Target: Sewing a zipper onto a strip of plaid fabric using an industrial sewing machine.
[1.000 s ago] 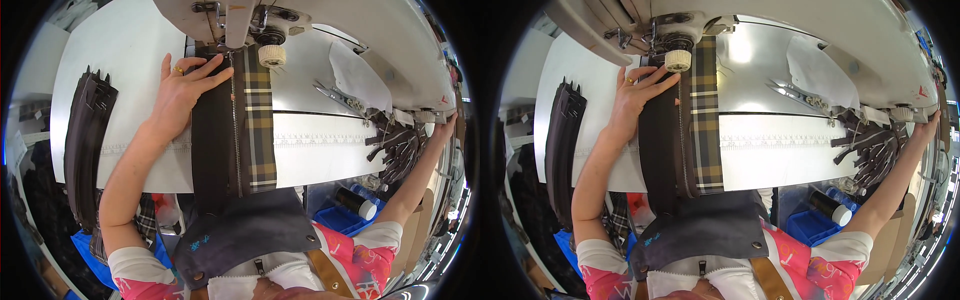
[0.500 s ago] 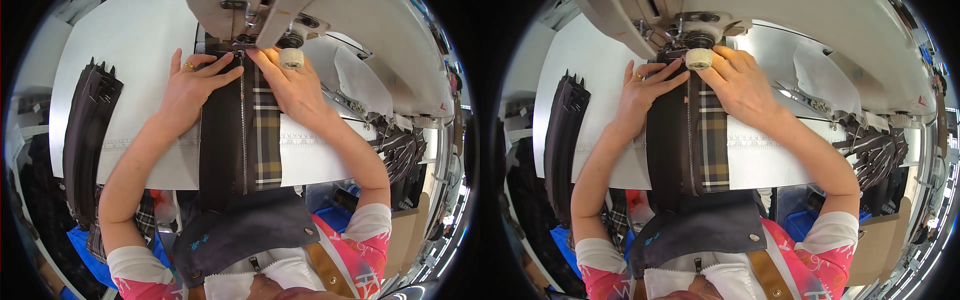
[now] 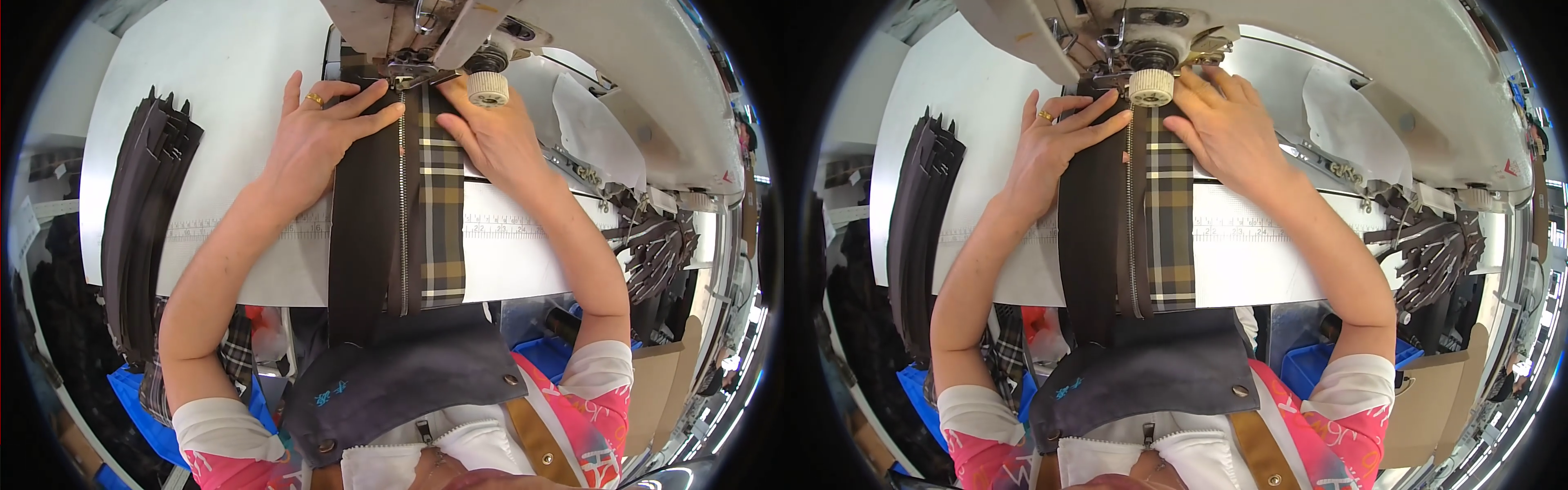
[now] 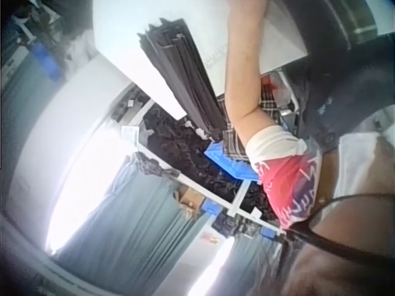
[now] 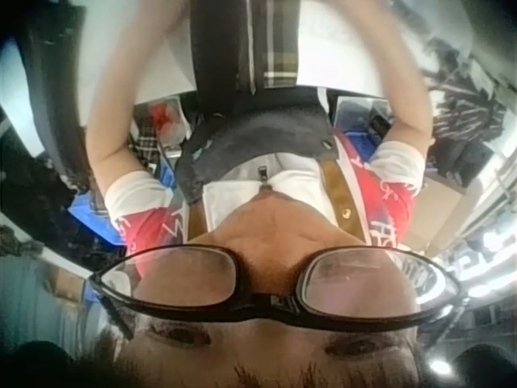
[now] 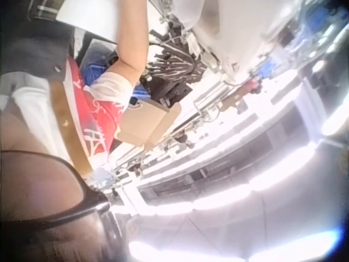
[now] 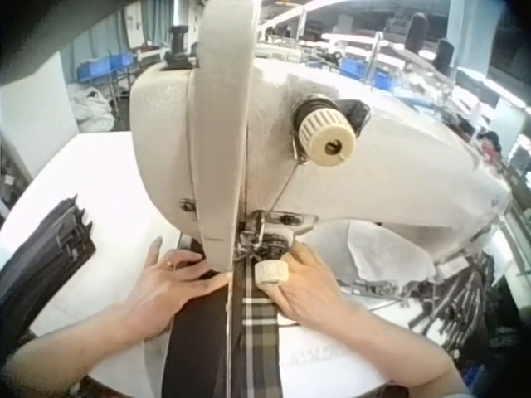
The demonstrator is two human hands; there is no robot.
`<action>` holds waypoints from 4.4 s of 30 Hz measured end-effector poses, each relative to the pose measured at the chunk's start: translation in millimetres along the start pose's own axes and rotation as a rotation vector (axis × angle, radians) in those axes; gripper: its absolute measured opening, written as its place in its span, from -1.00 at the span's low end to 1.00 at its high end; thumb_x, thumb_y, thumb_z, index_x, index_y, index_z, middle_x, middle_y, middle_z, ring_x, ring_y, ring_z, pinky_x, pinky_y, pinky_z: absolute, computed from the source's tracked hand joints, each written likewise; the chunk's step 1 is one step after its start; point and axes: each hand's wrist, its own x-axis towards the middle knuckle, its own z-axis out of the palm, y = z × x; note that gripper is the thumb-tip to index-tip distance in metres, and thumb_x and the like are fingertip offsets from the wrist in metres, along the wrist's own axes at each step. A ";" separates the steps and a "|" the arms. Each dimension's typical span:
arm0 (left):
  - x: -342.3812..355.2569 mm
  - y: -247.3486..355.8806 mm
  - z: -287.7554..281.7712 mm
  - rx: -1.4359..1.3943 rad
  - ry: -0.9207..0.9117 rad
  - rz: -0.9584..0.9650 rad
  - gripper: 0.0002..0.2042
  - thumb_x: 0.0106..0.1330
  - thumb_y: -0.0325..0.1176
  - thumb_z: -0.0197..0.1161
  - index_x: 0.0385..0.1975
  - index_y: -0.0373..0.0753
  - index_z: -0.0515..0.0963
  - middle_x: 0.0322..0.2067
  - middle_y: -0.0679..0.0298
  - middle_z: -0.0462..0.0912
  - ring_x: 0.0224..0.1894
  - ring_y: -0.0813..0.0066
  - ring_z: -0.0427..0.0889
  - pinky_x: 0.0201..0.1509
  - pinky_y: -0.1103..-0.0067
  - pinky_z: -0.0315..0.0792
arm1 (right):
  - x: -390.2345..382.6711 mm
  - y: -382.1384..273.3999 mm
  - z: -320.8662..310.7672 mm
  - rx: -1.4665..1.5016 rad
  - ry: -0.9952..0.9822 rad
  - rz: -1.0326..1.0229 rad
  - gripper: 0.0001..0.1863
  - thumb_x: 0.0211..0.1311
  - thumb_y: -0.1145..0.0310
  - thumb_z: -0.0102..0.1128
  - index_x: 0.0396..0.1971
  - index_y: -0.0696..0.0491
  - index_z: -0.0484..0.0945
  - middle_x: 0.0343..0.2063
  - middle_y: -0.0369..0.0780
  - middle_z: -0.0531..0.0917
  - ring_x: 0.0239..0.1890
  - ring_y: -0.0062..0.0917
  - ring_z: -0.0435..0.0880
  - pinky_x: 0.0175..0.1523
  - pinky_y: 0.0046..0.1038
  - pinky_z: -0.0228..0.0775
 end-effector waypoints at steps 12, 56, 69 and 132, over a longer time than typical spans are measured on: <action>-1.3 -2.9 1.4 -0.008 0.006 0.015 -0.41 0.06 -0.66 0.13 0.10 0.14 0.58 0.20 0.35 0.52 0.21 0.19 0.44 0.41 -0.11 -0.10 | 6.7 -4.2 -5.9 -0.075 0.041 -0.058 -0.74 0.19 0.29 0.22 -0.14 0.05 0.62 0.00 -0.27 0.63 0.02 -0.30 0.53 0.09 -0.27 0.35; -118.6 93.2 -19.3 -0.170 0.135 0.044 -0.72 0.08 -0.24 0.37 -0.21 -0.14 0.63 -0.08 0.36 0.65 -0.05 0.42 0.62 0.44 0.09 -0.28 | -125.2 -137.6 -19.0 0.310 0.191 -0.146 -0.61 -0.11 0.28 0.40 -0.18 0.00 0.67 -0.18 -0.29 0.57 -0.12 -0.43 0.50 0.01 -0.33 0.29; -120.4 92.3 -10.7 -0.218 0.231 0.100 -0.70 -0.04 -0.27 0.41 -0.27 -0.19 0.67 -0.29 0.38 0.58 -0.20 0.45 0.59 0.44 0.22 -0.18 | -124.8 -136.8 -14.6 0.344 0.224 -0.130 -0.65 -0.18 0.23 0.44 -0.30 -0.02 0.70 -0.27 -0.32 0.52 -0.18 -0.44 0.46 -0.06 -0.36 0.25; -130.7 92.7 -5.1 -0.217 0.284 0.099 -0.68 0.03 -0.38 0.21 -0.17 -0.23 0.68 -0.15 0.28 0.64 -0.26 0.45 0.60 0.40 0.31 0.10 | -122.2 -154.0 -39.0 0.375 0.076 -0.218 -0.70 -0.25 0.45 0.32 -0.37 0.13 0.59 -0.24 -0.23 0.64 -0.31 -0.45 0.53 -0.18 -0.42 0.35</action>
